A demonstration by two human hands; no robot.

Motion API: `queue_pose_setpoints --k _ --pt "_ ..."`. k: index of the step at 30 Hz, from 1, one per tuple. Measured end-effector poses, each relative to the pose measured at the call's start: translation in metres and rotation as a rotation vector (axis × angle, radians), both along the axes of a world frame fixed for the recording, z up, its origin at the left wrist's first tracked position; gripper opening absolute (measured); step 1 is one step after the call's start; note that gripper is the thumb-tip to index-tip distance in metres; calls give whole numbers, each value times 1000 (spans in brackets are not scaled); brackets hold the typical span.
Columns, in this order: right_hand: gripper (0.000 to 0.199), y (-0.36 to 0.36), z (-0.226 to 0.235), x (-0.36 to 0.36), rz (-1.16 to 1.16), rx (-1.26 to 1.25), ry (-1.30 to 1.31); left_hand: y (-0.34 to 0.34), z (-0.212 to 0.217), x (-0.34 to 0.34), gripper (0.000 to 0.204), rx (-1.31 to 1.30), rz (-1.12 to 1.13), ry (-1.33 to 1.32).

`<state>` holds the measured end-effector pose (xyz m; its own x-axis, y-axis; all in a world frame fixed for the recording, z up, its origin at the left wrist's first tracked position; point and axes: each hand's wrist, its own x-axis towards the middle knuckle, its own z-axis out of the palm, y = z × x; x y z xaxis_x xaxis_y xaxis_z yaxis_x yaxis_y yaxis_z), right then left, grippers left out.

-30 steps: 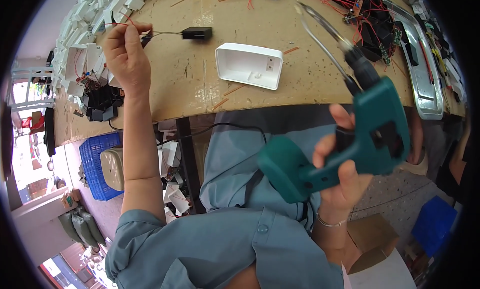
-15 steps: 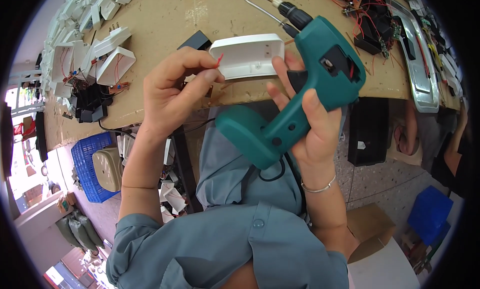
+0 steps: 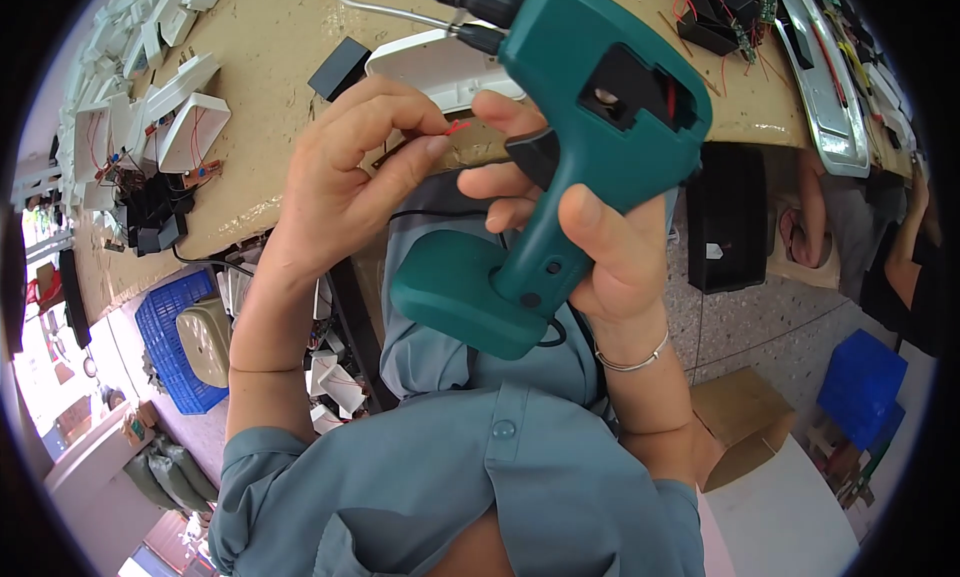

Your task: The recorder is soldering wires and components into white plastic electronic housings at a manual workstation.

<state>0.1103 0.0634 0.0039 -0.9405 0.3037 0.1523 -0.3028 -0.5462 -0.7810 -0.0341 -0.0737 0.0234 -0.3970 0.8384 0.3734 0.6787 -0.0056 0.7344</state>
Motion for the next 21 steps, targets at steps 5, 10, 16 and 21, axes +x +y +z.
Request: queue_pose_setpoints --k 5,10,16,21 --pt "68 -3 2 -6 36 -12 -67 0 0 1 10 -13 -26 11" --pt "69 -2 0 -5 32 -36 -106 -2 -1 0 11 23 -40 46" --pt "69 -2 -5 -2 -14 -86 -107 -6 -13 -9 16 144 2 147" --pt "70 1 -8 -1 -10 -113 -111 1 -8 -7 18 164 -47 266"
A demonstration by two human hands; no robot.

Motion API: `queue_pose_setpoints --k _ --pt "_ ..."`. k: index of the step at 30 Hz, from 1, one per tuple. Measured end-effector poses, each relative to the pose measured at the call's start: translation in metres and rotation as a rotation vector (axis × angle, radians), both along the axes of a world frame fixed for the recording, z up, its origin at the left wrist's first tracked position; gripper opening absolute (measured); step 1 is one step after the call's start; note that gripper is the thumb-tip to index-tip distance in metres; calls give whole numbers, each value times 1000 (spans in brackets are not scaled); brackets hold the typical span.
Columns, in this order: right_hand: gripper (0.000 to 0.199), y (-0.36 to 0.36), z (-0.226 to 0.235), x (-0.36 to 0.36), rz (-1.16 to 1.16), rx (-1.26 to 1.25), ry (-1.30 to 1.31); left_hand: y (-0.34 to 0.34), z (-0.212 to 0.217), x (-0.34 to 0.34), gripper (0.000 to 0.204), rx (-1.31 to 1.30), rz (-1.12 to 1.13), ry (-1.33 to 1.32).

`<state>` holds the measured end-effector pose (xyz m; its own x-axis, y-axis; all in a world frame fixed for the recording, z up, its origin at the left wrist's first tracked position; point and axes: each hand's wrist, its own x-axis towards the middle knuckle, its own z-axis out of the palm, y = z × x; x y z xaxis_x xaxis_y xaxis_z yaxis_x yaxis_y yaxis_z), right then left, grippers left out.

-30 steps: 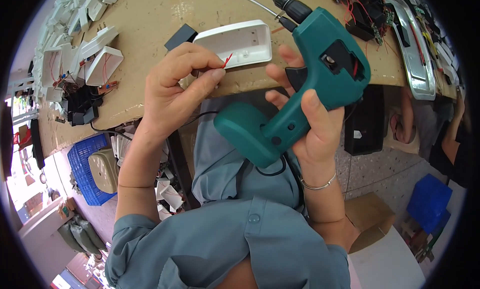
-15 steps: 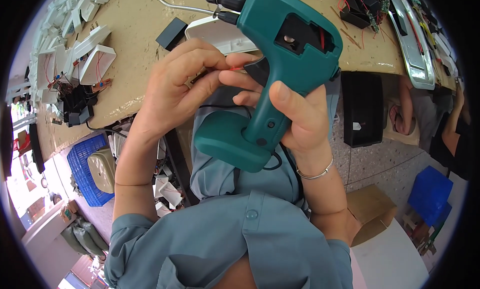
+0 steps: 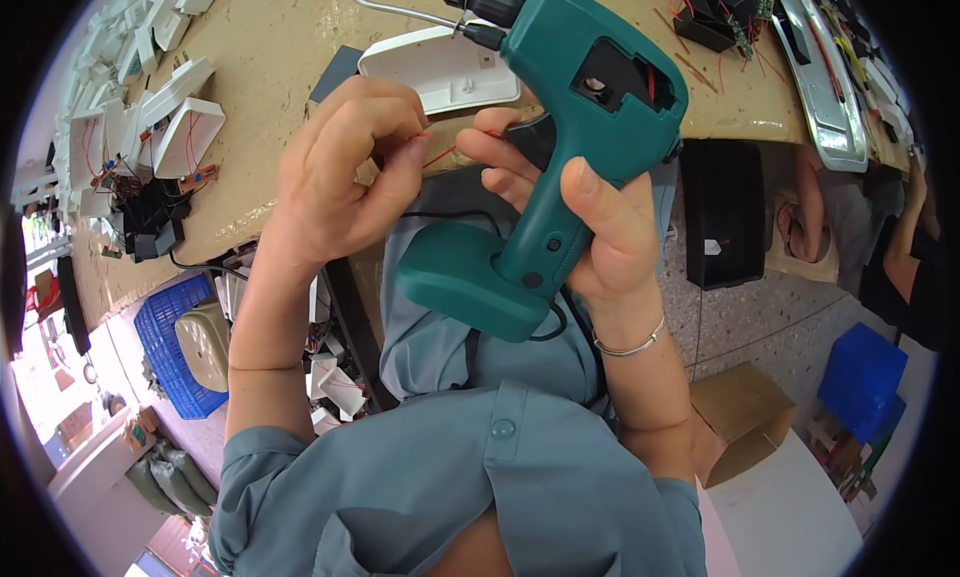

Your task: The recorder is soldering wires and components into white plastic electronic housings at a manual workstation.

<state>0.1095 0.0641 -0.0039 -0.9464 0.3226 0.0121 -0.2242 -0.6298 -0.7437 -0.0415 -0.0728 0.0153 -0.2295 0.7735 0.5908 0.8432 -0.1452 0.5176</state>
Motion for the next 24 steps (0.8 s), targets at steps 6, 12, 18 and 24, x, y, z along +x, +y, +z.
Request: queue_pose_setpoints --k 6,12,18,24 --pt "70 5 -2 1 22 5 18 6 5 16 15 -114 36 -195" --pt "69 7 -4 0 13 -4 24 7 2 17 17 -104 54 -227" --pt "68 8 -4 -2 -9 -5 27 10 0 23 12 -72 222 -22" --pt "66 16 -6 -1 -103 6 48 11 -12 15 12 39 317 57"
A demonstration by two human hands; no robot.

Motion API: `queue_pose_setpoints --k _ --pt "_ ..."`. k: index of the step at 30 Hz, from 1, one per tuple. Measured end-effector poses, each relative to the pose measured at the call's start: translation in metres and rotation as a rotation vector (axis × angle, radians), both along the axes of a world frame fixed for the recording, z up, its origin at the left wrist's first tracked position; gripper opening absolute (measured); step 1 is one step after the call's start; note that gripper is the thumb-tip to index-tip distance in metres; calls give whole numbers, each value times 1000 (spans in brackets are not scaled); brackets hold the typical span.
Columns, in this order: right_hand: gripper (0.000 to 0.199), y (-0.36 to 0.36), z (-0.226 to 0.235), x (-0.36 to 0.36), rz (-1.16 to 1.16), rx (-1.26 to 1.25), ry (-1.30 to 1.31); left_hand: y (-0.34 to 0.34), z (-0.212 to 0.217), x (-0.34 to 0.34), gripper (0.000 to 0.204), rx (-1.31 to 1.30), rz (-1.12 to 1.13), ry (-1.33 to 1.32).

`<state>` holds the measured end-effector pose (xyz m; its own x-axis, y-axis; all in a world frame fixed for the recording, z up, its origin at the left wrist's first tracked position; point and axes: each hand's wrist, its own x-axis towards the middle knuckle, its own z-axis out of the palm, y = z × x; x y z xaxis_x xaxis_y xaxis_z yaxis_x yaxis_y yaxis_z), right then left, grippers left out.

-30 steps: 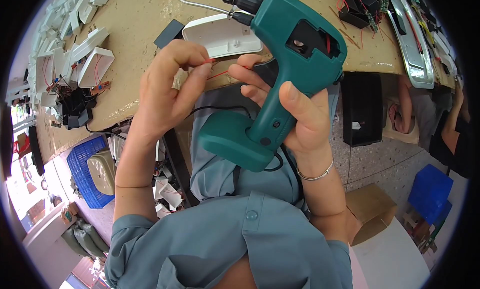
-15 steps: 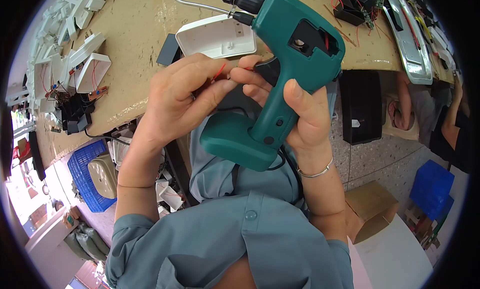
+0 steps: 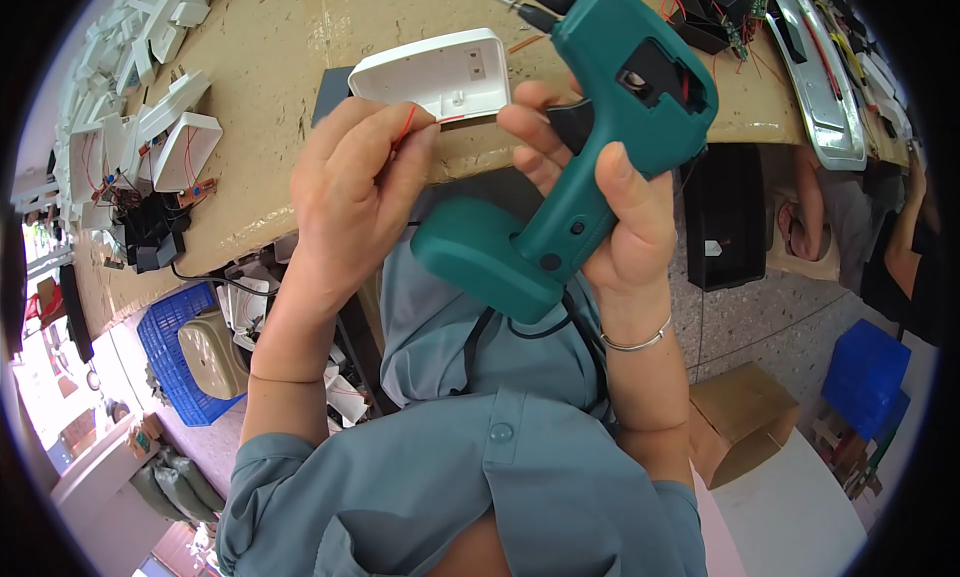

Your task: The recorder is soldering wires and components into white plastic electronic housings at a manual workstation.

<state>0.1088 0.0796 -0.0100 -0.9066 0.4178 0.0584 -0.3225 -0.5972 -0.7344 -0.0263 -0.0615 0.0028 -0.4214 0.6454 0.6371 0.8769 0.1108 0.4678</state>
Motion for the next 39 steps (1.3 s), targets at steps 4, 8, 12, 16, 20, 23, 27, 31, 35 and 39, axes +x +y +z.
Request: queue_pose_setpoints --k 4,8,12,16,20,23,27,31,35,39 --pt "63 -4 3 -5 -48 4 10 1 -3 -8 11 2 5 173" --pt "62 -7 3 -9 -50 0 -13 3 -4 -7 12 7 -5 196" --pt "63 0 3 -6 -38 23 4 7 -2 2 14 40 -23 104" --pt "64 9 8 16 -78 160 -22 10 -4 6 15 49 -1 116" --pt "76 6 18 47 -249 376 -145 15 1 4 11 26 157 213" --pt "82 -6 26 66 -413 514 -234 21 5 0 7 34 204 237" --pt "74 -24 32 94 -458 681 -346 27 4 -6 4 -21 192 176" --pt "66 -38 30 106 -388 635 -446 32 -3 -8 5 -25 165 122" --pt "64 -42 27 107 -302 653 -492 35 6 -4 9 -84 184 112" --pt "62 -42 25 105 -249 703 -503 36 9 -3 9 -82 158 90"
